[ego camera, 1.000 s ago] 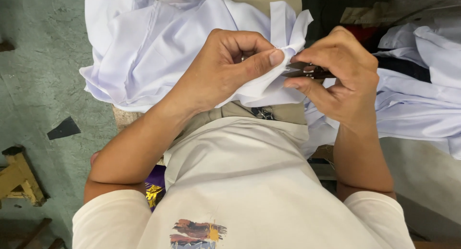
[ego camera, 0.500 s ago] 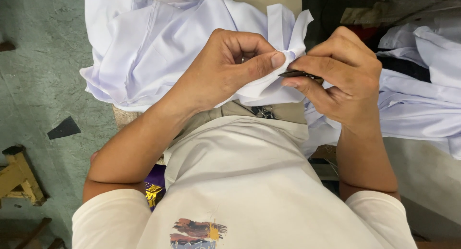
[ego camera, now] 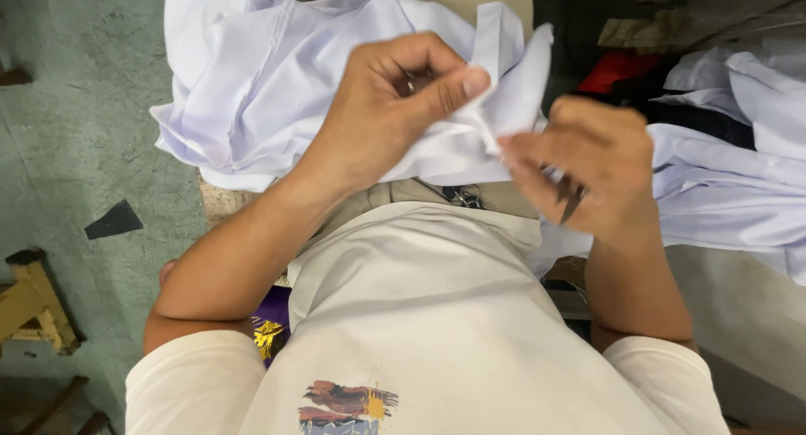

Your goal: Trimming loose threads from a white garment using a hand-held thread trimmer at a workbench.

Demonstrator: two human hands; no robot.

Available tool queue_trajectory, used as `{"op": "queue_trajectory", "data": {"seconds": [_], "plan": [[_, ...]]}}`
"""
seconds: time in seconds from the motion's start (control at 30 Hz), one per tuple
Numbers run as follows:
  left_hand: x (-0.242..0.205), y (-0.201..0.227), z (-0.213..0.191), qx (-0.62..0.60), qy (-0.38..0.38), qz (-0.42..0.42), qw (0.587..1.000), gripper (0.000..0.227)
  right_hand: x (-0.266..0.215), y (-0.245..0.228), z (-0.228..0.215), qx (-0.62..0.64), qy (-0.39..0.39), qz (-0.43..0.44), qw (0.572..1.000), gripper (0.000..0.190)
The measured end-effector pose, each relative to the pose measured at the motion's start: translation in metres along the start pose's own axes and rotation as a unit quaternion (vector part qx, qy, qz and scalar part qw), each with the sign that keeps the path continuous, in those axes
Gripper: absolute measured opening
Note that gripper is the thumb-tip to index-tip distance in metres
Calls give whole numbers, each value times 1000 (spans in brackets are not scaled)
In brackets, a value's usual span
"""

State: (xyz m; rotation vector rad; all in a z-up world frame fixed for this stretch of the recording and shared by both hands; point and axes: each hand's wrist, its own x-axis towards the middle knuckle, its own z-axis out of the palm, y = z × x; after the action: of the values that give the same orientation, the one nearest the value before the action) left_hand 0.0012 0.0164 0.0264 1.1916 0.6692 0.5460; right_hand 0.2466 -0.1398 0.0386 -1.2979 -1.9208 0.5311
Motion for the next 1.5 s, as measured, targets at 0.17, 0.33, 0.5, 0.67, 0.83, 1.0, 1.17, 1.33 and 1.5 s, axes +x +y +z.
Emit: {"op": "queue_trajectory", "data": {"seconds": [0.17, 0.33, 0.5, 0.67, 0.83, 1.0, 1.17, 1.33, 1.5], "plan": [[-8, -6, 0, 5, -80, 3, 997, 25, -2, -1, -9, 20, 4, 29, 999, 6], [-16, 22, 3, 218, -133, 80, 963, 46, 28, 8, -28, 49, -3, 95, 994, 10], [-17, 81, -8, 333, -204, 239, 889, 15, 83, 20, -37, 92, -198, 5, 976, 97], [-28, 79, -30, 567, -19, 344, 748, 15, 64, -19, -66, -130, -71, -49, 988, 12], [-67, 47, -11, 539, 131, 470, 687, 26, 39, -6, -26, -222, 60, -118, 966, 36], [-104, -56, 42, -148, -113, -98, 978, 76, 13, -11, -10, -230, 69, -126, 963, 50], [-55, -47, 46, -271, 63, -51, 959, 49, -9, -18, -12, -239, 44, -100, 965, 53], [-45, -34, 38, -255, 76, -27, 963, 22, -12, -40, -6, -164, 63, 58, 983, 43], [-44, -35, 39, -231, 77, 32, 969, 19, -16, -70, 2, -3, 152, 211, 966, 18]]}}
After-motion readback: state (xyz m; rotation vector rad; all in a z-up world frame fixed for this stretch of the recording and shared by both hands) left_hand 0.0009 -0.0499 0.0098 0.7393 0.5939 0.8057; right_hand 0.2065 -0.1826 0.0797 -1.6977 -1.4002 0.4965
